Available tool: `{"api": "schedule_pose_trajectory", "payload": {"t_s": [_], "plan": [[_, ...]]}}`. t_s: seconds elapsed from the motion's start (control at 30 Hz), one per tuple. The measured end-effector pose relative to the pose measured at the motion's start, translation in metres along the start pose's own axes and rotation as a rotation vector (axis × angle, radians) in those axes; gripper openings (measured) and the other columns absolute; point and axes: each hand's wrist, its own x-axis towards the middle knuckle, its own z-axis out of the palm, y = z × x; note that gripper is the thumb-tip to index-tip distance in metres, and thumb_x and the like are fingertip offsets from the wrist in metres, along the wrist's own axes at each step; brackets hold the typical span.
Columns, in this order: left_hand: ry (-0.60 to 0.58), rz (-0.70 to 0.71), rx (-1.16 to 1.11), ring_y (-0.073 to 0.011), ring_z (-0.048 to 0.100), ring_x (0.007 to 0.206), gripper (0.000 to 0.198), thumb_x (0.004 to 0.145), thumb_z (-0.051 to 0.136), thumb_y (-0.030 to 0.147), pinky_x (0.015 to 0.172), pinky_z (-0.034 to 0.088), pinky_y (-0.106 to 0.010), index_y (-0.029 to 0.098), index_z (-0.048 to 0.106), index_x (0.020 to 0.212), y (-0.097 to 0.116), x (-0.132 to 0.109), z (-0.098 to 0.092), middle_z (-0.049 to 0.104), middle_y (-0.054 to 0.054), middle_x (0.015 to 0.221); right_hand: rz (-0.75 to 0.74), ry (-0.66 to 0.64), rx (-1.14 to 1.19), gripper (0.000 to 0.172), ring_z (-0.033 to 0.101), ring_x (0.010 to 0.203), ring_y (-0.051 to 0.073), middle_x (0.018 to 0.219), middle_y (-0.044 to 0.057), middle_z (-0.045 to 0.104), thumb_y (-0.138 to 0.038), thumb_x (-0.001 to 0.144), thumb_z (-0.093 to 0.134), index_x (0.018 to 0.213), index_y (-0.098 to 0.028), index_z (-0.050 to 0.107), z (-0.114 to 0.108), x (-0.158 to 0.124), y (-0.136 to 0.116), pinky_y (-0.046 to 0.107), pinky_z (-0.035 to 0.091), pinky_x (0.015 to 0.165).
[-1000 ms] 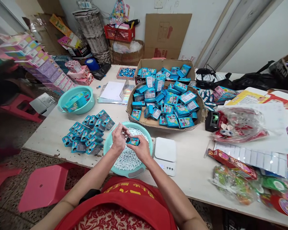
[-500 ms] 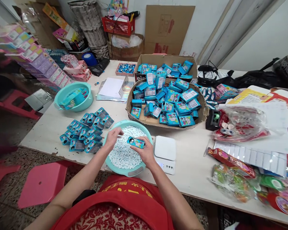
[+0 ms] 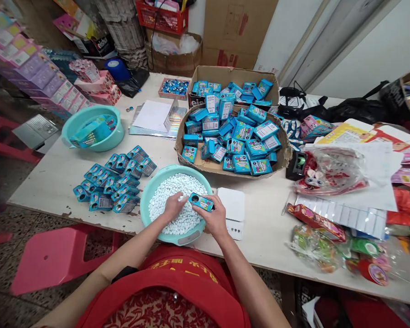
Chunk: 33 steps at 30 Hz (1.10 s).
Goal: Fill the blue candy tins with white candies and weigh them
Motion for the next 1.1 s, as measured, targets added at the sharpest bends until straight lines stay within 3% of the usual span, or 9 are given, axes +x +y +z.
{"api": "schedule_pose_trajectory", "payload": {"t_s": [0.1,0.2,0.3,0.37,0.47,0.67,0.93,1.1], "plan": [[-0.015,-0.025,-0.087,-0.01,0.043,0.046,0.027,0.067,0.071,0.034,0.045,0.028,-0.02,0.019,0.05,0.058,0.021,-0.002,-0.004,0.046,0.004,0.052,-0.02,-0.01,-0.04,0.037,0.061,0.084,0.022,0.089,0.003,0.061,-0.043,0.061,0.08,0.088,-0.022,0.065,-0.001,-0.003,0.001,0.034,0.049,0.075],[-0.065,-0.014,-0.26,-0.0069,0.038,0.037,0.03,0.071,0.064,0.044,0.037,0.022,-0.02,0.019,0.05,0.065,0.053,-0.015,-0.005,0.051,0.003,0.056,-0.039,-0.041,-0.09,0.036,0.061,0.087,0.023,0.091,0.004,0.062,-0.044,0.063,0.078,0.089,-0.022,0.065,0.005,-0.004,0.004,0.035,0.049,0.077],[-0.12,0.025,-0.523,-0.0082,0.047,0.04,0.024,0.068,0.065,0.037,0.039,0.03,-0.02,0.017,0.052,0.071,0.081,-0.031,-0.002,0.056,0.002,0.061,-0.068,-0.085,-0.135,0.034,0.061,0.088,0.025,0.09,0.005,0.063,-0.042,0.064,0.077,0.088,-0.022,0.065,0.019,-0.003,0.004,0.038,0.049,0.079],[-0.083,0.035,-0.632,-0.0106,0.055,0.047,0.023,0.066,0.066,0.034,0.045,0.039,-0.021,0.017,0.052,0.071,0.092,-0.036,0.001,0.059,0.001,0.064,-0.095,-0.131,-0.159,0.03,0.061,0.086,0.025,0.088,0.005,0.063,-0.04,0.066,0.075,0.087,-0.022,0.065,0.028,-0.002,0.001,0.038,0.049,0.079],[0.016,0.063,-0.697,-0.0128,0.061,0.054,0.025,0.065,0.068,0.035,0.053,0.046,-0.024,0.017,0.052,0.069,0.098,-0.037,0.004,0.059,0.002,0.064,-0.137,-0.159,-0.174,0.027,0.061,0.088,0.024,0.088,0.005,0.062,-0.037,0.069,0.072,0.09,-0.022,0.065,0.035,-0.001,-0.007,0.037,0.048,0.078],[0.072,0.149,-0.691,-0.0125,0.059,0.051,0.034,0.069,0.07,0.041,0.053,0.046,-0.025,0.016,0.049,0.06,0.103,-0.029,0.004,0.053,0.003,0.053,-0.148,-0.162,-0.186,0.029,0.06,0.086,0.023,0.087,0.004,0.062,-0.037,0.068,0.074,0.091,-0.022,0.065,0.035,0.004,-0.019,0.036,0.047,0.078],[0.074,0.112,-0.655,-0.0107,0.056,0.048,0.041,0.066,0.073,0.048,0.048,0.042,-0.022,0.016,0.049,0.061,0.113,-0.032,0.008,0.056,0.002,0.056,-0.112,-0.147,-0.176,0.031,0.06,0.082,0.023,0.084,0.003,0.061,-0.038,0.065,0.077,0.089,-0.021,0.067,0.033,0.008,-0.026,0.035,0.047,0.075],[0.046,0.182,-0.635,-0.0108,0.054,0.049,0.041,0.071,0.07,0.05,0.051,0.043,-0.024,0.016,0.05,0.057,0.113,-0.033,0.009,0.051,0.002,0.052,-0.115,-0.137,-0.143,0.031,0.06,0.084,0.023,0.086,0.003,0.062,-0.04,0.065,0.077,0.09,-0.023,0.067,0.034,0.01,-0.027,0.035,0.047,0.077]]}}
